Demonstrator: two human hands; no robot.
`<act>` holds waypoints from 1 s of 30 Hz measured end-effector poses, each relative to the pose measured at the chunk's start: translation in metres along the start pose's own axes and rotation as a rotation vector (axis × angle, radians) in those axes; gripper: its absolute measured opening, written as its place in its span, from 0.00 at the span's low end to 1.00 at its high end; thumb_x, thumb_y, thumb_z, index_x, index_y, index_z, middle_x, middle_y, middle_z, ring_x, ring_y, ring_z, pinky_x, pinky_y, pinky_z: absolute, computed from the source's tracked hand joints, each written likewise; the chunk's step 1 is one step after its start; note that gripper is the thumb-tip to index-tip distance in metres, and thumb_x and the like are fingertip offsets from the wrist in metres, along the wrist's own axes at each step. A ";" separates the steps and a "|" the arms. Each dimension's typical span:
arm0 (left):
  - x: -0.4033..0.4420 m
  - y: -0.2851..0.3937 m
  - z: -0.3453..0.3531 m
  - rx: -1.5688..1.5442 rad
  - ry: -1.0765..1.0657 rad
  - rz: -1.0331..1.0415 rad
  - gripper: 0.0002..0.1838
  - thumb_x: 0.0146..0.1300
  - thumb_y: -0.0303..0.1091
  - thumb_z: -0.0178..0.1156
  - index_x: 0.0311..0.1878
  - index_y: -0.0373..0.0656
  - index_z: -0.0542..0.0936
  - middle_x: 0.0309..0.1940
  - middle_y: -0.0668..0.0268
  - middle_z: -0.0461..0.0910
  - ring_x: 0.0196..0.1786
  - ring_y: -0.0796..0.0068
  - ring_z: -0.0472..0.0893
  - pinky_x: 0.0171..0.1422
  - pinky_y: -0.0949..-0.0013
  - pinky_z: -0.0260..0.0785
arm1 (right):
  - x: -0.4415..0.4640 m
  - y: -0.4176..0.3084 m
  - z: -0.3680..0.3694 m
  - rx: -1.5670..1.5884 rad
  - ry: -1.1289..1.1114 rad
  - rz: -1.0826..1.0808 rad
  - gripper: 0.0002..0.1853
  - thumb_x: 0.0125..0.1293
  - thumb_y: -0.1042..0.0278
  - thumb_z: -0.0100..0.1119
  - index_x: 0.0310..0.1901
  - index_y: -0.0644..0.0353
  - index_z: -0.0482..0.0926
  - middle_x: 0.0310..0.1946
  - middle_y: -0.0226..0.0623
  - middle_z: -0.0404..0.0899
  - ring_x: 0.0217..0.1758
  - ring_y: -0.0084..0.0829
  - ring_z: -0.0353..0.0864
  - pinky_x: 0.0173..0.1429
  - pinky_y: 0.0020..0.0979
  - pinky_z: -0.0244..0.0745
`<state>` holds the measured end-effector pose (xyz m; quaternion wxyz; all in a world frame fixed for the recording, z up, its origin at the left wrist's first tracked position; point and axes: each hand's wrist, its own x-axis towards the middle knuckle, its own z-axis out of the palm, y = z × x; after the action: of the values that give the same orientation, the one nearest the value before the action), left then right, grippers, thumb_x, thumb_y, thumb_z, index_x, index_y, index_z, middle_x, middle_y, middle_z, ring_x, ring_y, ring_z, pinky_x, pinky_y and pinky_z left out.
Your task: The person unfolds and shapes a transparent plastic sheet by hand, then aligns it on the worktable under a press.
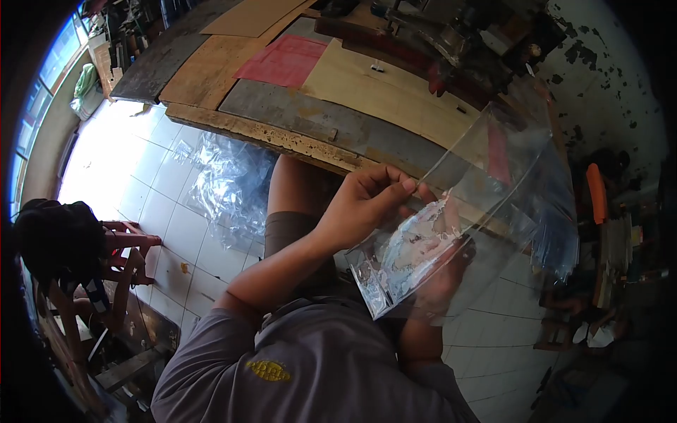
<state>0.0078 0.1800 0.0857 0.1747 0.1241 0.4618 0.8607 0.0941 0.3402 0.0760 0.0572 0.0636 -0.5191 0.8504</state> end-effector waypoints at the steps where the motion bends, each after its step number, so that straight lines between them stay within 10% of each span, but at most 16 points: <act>1: 0.001 0.001 0.000 -0.016 0.010 -0.022 0.10 0.78 0.36 0.61 0.47 0.39 0.82 0.32 0.73 0.84 0.28 0.91 0.75 0.32 0.83 0.67 | -0.003 0.000 -0.006 0.008 -0.030 0.054 0.47 0.76 0.48 0.56 0.80 0.73 0.45 0.80 0.60 0.54 0.82 0.52 0.58 0.80 0.50 0.62; 10: 0.004 0.019 0.001 0.033 0.090 -0.161 0.09 0.77 0.40 0.62 0.45 0.44 0.83 0.24 0.79 0.78 0.24 0.93 0.75 0.25 0.85 0.65 | -0.012 0.027 -0.008 0.066 -0.194 0.115 0.49 0.75 0.41 0.53 0.82 0.71 0.44 0.78 0.69 0.54 0.84 0.66 0.51 0.79 0.59 0.61; 17: 0.019 0.000 -0.018 0.205 0.047 0.004 0.13 0.77 0.41 0.62 0.46 0.38 0.83 0.31 0.78 0.79 0.34 0.92 0.72 0.40 0.80 0.66 | -0.027 0.020 -0.007 0.389 -0.426 0.356 0.36 0.77 0.50 0.59 0.70 0.77 0.65 0.64 0.59 0.75 0.73 0.52 0.72 0.75 0.51 0.66; 20: 0.023 -0.011 -0.022 0.253 0.069 0.059 0.14 0.77 0.41 0.63 0.46 0.37 0.83 0.31 0.78 0.79 0.35 0.91 0.70 0.41 0.79 0.64 | -0.019 0.031 -0.019 0.199 -0.454 0.047 0.35 0.77 0.51 0.58 0.71 0.76 0.65 0.62 0.58 0.77 0.67 0.52 0.77 0.72 0.49 0.69; 30: 0.017 -0.032 -0.027 0.592 0.170 0.161 0.12 0.75 0.37 0.64 0.48 0.36 0.81 0.38 0.71 0.83 0.40 0.86 0.76 0.45 0.77 0.70 | -0.003 0.027 -0.013 0.489 -0.527 0.037 0.36 0.79 0.53 0.55 0.76 0.73 0.59 0.71 0.63 0.69 0.80 0.52 0.65 0.82 0.55 0.58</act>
<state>-0.0112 0.1834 0.0451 0.0231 0.1333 0.6940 0.7072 0.0921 0.3395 0.0456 -0.1109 0.2831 -0.2981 0.9048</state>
